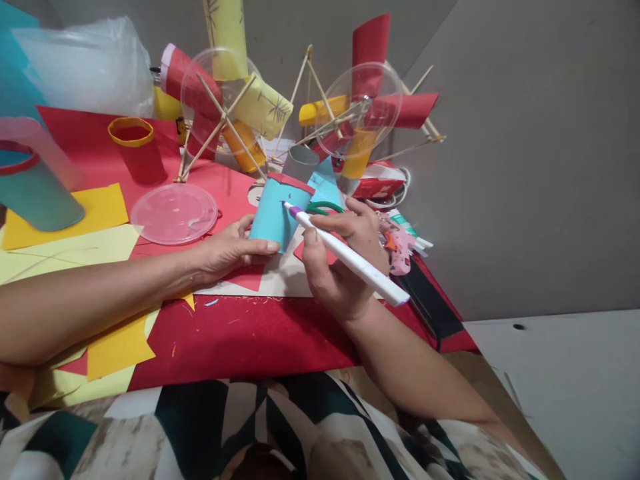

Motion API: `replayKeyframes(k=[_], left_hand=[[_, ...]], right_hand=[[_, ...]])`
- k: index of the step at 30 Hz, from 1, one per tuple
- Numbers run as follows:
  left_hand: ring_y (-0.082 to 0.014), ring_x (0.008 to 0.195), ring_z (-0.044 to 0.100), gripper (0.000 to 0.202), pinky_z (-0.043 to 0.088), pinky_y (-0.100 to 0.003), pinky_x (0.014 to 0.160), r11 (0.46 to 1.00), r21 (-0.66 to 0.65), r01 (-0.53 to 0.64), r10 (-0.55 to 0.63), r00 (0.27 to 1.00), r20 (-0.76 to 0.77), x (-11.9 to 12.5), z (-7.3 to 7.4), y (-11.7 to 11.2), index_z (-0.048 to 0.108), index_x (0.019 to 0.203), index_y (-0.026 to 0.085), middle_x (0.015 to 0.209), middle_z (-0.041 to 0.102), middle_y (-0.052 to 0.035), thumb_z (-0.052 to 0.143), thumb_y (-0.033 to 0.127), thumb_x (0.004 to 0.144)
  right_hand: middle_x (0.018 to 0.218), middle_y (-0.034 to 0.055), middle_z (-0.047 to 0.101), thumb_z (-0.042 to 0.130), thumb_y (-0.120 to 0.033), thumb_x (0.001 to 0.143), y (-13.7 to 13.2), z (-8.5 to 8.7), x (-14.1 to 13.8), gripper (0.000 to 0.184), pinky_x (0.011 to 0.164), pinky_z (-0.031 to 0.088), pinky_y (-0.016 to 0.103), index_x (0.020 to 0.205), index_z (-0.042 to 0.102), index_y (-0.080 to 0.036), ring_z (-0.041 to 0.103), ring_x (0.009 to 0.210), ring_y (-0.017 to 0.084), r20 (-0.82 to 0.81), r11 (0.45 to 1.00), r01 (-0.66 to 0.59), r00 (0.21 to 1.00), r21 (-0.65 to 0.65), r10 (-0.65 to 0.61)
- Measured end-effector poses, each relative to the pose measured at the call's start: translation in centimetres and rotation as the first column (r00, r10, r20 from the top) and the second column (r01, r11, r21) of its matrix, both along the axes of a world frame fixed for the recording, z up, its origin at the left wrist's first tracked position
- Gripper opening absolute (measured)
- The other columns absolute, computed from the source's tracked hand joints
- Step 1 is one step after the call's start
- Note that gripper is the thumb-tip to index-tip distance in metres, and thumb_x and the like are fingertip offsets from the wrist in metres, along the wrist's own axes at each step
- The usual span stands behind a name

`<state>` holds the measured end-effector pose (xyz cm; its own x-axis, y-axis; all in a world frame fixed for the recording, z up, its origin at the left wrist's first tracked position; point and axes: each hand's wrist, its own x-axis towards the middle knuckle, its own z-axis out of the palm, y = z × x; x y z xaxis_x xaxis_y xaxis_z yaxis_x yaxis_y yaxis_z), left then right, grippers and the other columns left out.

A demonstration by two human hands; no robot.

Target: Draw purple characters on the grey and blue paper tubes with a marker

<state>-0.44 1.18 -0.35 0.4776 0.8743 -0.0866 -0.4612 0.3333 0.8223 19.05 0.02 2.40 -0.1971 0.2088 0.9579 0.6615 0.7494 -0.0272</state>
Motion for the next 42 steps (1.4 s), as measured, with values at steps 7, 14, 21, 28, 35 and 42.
replayKeyframes(k=[7, 14, 21, 28, 35, 42], left_hand=[[-0.0223, 0.095, 0.073, 0.063, 0.059, -0.044, 0.099, 0.996, -0.068, -0.049, 0.044, 0.997, -0.069, 0.2, 0.64, -0.19, 0.068, 0.114, 0.02, 0.104, 0.075, -0.0046, 0.105, 0.022, 0.063], [-0.0232, 0.097, 0.073, 0.07, 0.056, -0.048, 0.103, 0.995, -0.081, -0.05, 0.045, 0.997, -0.064, 0.11, 0.48, -0.2, 0.067, 0.12, 0.019, 0.108, 0.075, -0.0062, 0.105, 0.022, 0.062], [-0.021, 0.092, 0.072, 0.067, 0.059, -0.04, 0.093, 0.995, -0.073, -0.063, 0.059, 0.996, -0.061, 0.11, 0.42, -0.17, 0.068, 0.117, 0.018, 0.103, 0.075, -0.0054, 0.106, 0.022, 0.061], [-0.0209, 0.091, 0.072, 0.062, 0.059, -0.04, 0.093, 0.996, -0.067, -0.056, 0.052, 0.996, -0.068, 0.14, 0.42, -0.14, 0.068, 0.115, 0.019, 0.103, 0.074, -0.0054, 0.104, 0.022, 0.064], [-0.0232, 0.098, 0.073, 0.067, 0.057, -0.046, 0.101, 0.996, -0.069, -0.049, 0.044, 0.997, -0.069, 0.11, 0.31, -0.12, 0.068, 0.119, 0.019, 0.109, 0.074, -0.0071, 0.105, 0.023, 0.063], [-0.0204, 0.094, 0.071, 0.064, 0.055, -0.048, 0.105, 0.997, -0.067, -0.049, 0.045, 0.997, -0.066, 0.06, 0.29, -0.07, 0.069, 0.117, 0.021, 0.104, 0.072, -0.003, 0.104, 0.023, 0.064]], right_hand=[[0.084, -0.0042, 0.078, 0.063, -0.021, 0.099, 0.11, -0.13, -0.25, 0.006, 0.095, 0.061, 0.044, 0.102, 0.064, -0.027, 0.076, 0.073, 0.017, -0.093, 1.0, -0.002, 0.996, 0.0, 0.002], [0.083, -0.0045, 0.077, 0.063, -0.022, 0.1, 0.17, 0.07, -0.24, 0.004, 0.084, 0.062, 0.041, 0.102, 0.063, -0.026, 0.075, 0.071, 0.016, -0.094, 1.0, 0.018, 0.995, 0.022, -0.016], [0.084, -0.0034, 0.078, 0.062, -0.023, 0.101, 0.19, -0.02, -0.3, 0.004, 0.081, 0.062, 0.041, 0.103, 0.063, -0.027, 0.076, 0.071, 0.017, -0.111, 1.0, 0.02, 0.994, 0.024, -0.017], [0.084, -0.0034, 0.078, 0.062, -0.024, 0.101, 0.14, 0.03, -0.3, 0.004, 0.081, 0.063, 0.041, 0.103, 0.063, -0.027, 0.076, 0.071, 0.018, -0.109, 0.999, 0.032, 0.994, 0.024, -0.029], [0.083, -0.0039, 0.077, 0.063, -0.022, 0.1, 0.1, -0.05, -0.07, 0.005, 0.082, 0.062, 0.041, 0.102, 0.064, -0.026, 0.076, 0.071, 0.017, -0.076, 1.0, 0.007, 0.997, 0.003, -0.007], [0.082, -0.0032, 0.077, 0.062, -0.021, 0.099, -0.13, -0.22, -0.31, 0.006, 0.084, 0.062, 0.041, 0.102, 0.065, -0.026, 0.076, 0.072, 0.018, -0.086, 0.999, -0.021, 0.996, -0.033, 0.018]])
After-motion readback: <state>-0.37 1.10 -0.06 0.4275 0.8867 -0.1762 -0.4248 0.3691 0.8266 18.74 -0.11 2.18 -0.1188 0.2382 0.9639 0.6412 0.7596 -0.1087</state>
